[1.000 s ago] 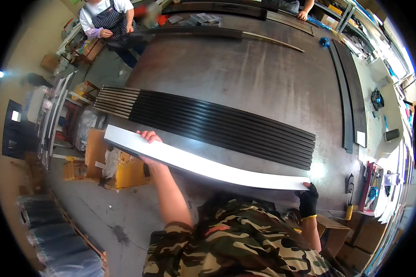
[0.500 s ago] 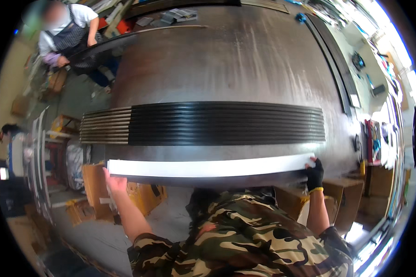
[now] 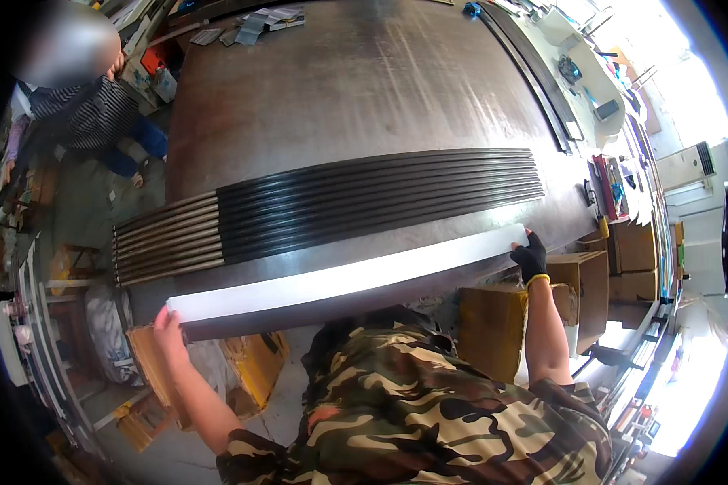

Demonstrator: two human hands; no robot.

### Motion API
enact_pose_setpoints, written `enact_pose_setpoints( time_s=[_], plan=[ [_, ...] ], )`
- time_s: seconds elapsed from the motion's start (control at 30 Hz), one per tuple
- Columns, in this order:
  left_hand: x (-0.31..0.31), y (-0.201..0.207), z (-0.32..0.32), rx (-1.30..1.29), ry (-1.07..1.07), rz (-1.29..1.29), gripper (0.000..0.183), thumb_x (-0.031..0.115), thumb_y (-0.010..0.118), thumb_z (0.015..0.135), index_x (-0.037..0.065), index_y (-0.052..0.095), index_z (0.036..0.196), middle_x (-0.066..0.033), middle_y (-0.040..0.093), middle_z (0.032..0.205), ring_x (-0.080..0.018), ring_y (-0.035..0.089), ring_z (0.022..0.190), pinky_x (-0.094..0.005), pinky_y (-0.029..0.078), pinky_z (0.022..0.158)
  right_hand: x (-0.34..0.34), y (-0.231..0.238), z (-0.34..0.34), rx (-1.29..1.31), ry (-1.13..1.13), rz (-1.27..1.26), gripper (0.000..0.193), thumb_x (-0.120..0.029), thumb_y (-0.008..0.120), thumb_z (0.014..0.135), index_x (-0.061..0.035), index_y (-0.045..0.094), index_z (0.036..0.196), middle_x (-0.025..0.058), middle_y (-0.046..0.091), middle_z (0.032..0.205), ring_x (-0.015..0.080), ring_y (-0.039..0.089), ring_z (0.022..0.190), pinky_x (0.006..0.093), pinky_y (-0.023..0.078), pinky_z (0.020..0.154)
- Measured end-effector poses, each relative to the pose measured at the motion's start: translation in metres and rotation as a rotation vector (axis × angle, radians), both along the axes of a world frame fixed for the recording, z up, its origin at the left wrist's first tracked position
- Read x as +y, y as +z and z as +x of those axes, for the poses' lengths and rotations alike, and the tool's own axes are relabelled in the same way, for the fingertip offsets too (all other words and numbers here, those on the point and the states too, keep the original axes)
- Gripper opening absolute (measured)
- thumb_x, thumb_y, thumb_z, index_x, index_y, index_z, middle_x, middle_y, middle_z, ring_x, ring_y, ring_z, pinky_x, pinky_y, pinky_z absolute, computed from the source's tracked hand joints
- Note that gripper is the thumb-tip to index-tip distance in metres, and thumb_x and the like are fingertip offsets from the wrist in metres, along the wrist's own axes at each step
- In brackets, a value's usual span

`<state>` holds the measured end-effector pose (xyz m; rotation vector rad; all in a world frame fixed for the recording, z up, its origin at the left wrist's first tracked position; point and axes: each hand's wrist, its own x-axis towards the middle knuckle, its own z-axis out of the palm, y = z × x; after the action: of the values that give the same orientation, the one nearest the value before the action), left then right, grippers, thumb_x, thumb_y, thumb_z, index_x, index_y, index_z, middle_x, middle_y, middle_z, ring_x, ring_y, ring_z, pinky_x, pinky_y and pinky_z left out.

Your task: The person applies a liquid with a brush onto several dark metal strips on a table, then peels the backing off long white adhesive strips and applies them to the metal strips one by one.

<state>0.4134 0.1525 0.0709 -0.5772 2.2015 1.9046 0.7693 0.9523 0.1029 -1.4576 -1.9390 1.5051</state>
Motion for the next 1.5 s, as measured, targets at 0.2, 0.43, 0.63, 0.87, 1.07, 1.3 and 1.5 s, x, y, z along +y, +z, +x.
enact_pose_setpoints(
  time_s=[0.2, 0.43, 0.63, 0.87, 1.07, 1.3, 1.5],
  plan=[
    [0.033, -0.036, -0.021, 0.024, 0.056, -0.275, 0.046, 0.019, 0.063, 0.094, -0.008, 0.052, 0.13, -0.016, 0.061, 0.127, -0.0208, 0.059, 0.115, -0.0315, 0.044, 0.1, 0.097, -0.093, 0.062, -0.489, 0.496, 0.603, 0.053, -0.026, 0.074, 0.083, 0.0098, 0.057, 0.119, 0.0224, 0.065, 0.112, 0.0328, 0.065, 0.1, 0.0369, 0.052, 0.088],
    [0.033, -0.017, -0.002, 0.074, 0.078, -0.365, 0.039, 0.02, 0.066, 0.093, -0.005, 0.061, 0.123, -0.0129, 0.068, 0.114, -0.0188, 0.063, 0.106, -0.0295, 0.047, 0.092, 0.037, -0.052, 0.0, -0.185, -0.137, 0.053, 0.051, -0.026, 0.075, 0.083, 0.0048, 0.06, 0.121, 0.0182, 0.065, 0.11, 0.025, 0.065, 0.094, 0.0393, 0.058, 0.066],
    [0.029, -0.032, -0.002, 0.151, 0.023, -0.496, 0.045, 0.028, 0.069, 0.09, -0.007, 0.064, 0.118, -0.0156, 0.069, 0.114, -0.021, 0.065, 0.104, -0.031, 0.047, 0.094, 0.046, -0.037, -0.004, -0.795, 0.227, 0.499, 0.054, -0.05, 0.059, 0.085, -0.0033, 0.064, 0.113, 0.0252, 0.064, 0.113, 0.0412, 0.059, 0.108, 0.0472, 0.046, 0.094],
    [0.208, 0.051, 0.041, 0.892, -0.439, -1.041, 0.037, 0.012, 0.062, 0.087, -0.001, 0.057, 0.122, -0.0182, 0.052, 0.136, -0.0357, 0.045, 0.13, -0.0492, 0.034, 0.109, -0.009, -0.007, -0.014, -0.599, -0.148, 0.896, 0.049, -0.033, 0.068, 0.084, 0.0002, 0.059, 0.119, 0.0253, 0.058, 0.118, 0.0433, 0.056, 0.108, 0.0472, 0.045, 0.093],
    [0.427, 0.058, 0.121, 1.143, -1.185, -0.669, 0.035, 0.026, 0.066, 0.086, 0.005, 0.052, 0.11, -0.0162, 0.045, 0.144, -0.03, 0.041, 0.135, -0.0506, 0.025, 0.114, -0.025, -0.024, -0.014, -0.406, -0.126, 0.975, 0.045, -0.028, 0.067, 0.086, 0.0, 0.058, 0.12, 0.0219, 0.06, 0.114, 0.0391, 0.057, 0.106, 0.0452, 0.046, 0.091],
    [0.465, 0.033, 0.118, 1.038, -1.17, -0.781, 0.038, 0.028, 0.066, 0.087, 0.003, 0.051, 0.111, -0.0185, 0.044, 0.144, -0.0321, 0.04, 0.135, -0.0523, 0.026, 0.113, -0.016, -0.046, -0.003, -0.283, -0.156, 0.912, 0.042, -0.025, 0.069, 0.085, -0.0018, 0.059, 0.119, 0.0161, 0.063, 0.109, 0.033, 0.061, 0.102, 0.042, 0.048, 0.088],
    [0.513, 0.034, 0.134, 1.098, -1.248, -0.679, 0.042, 0.028, 0.066, 0.086, 0.004, 0.052, 0.116, -0.0211, 0.045, 0.141, -0.0343, 0.042, 0.132, -0.0534, 0.029, 0.11, -0.013, -0.035, -0.006, -0.255, -0.136, 0.858, 0.039, -0.023, 0.067, 0.087, -0.0002, 0.059, 0.118, 0.0172, 0.063, 0.108, 0.0332, 0.061, 0.099, 0.0419, 0.047, 0.088]
  ],
)
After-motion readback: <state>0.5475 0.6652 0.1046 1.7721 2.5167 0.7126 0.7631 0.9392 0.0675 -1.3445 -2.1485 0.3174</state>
